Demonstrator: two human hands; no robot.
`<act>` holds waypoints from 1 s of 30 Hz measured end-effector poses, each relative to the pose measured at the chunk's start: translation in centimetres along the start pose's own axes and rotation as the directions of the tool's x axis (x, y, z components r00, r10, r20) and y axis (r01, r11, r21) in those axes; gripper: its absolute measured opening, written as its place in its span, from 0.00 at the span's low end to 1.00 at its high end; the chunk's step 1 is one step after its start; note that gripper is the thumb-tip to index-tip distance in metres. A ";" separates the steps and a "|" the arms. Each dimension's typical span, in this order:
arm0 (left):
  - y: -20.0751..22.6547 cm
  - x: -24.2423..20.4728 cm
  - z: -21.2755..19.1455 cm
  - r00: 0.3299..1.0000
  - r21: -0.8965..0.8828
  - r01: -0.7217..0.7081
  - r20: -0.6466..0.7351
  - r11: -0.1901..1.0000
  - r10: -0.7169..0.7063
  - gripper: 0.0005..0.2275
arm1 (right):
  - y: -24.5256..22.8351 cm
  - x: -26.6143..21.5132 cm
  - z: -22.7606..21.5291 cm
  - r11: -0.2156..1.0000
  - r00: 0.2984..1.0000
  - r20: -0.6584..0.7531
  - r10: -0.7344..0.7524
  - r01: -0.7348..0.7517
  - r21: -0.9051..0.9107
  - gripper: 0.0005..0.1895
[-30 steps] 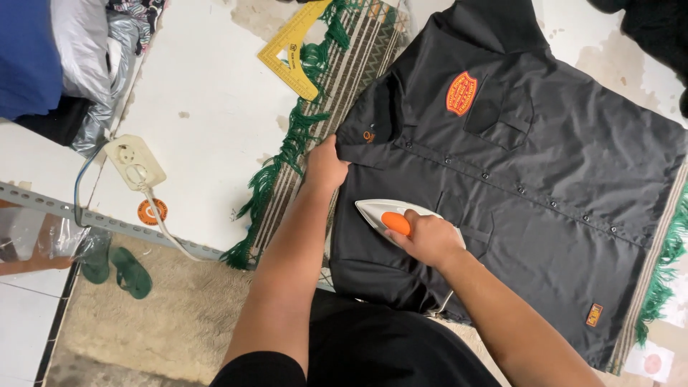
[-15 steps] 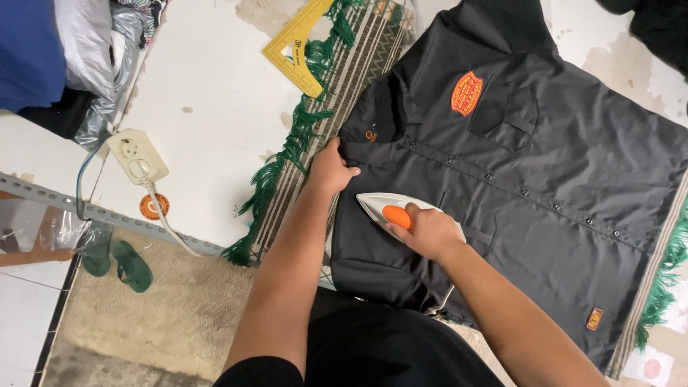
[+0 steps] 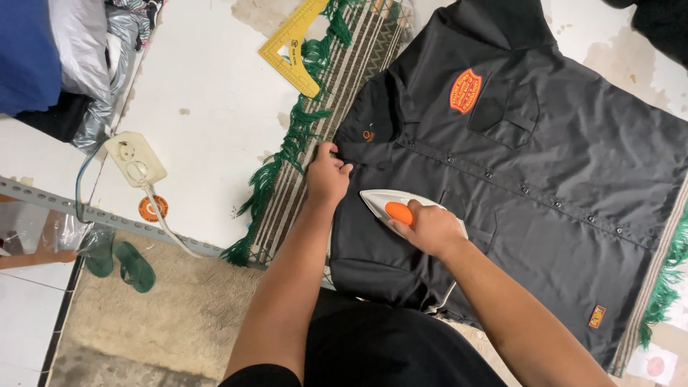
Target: The person is ironing a black button-down shirt on a mat on the floor, using a hand iron and a spray bottle.
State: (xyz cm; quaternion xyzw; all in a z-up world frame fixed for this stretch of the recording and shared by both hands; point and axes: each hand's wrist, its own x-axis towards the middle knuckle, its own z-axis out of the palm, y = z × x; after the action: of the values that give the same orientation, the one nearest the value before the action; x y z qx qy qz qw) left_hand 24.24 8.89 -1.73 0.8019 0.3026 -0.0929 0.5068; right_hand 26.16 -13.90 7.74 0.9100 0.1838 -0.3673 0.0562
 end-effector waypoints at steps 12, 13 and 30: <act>-5.6 -0.5 3.2 0.796 0.368 -0.398 -0.317 0.841 0.515 0.10 | 0.5 3.0 -1.4 0.998 0.999 -0.035 -0.035 0.033 -0.049 0.32; -6.2 -1.1 3.1 0.798 0.372 -0.390 -0.321 0.842 0.511 0.10 | 0.4 3.4 -1.5 0.998 0.999 -0.032 -0.043 0.042 -0.049 0.32; -7.5 -5.3 1.5 0.854 0.725 -0.339 -0.031 0.600 0.520 0.16 | -1.0 8.5 -4.2 0.976 0.989 -0.001 -0.147 0.145 -0.163 0.33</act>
State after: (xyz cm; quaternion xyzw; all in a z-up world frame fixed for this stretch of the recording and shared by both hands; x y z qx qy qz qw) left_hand 15.88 7.78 -5.72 0.9857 0.1000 0.0231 0.1336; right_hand 34.12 -9.52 4.98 0.8889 0.2799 -0.3482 0.1019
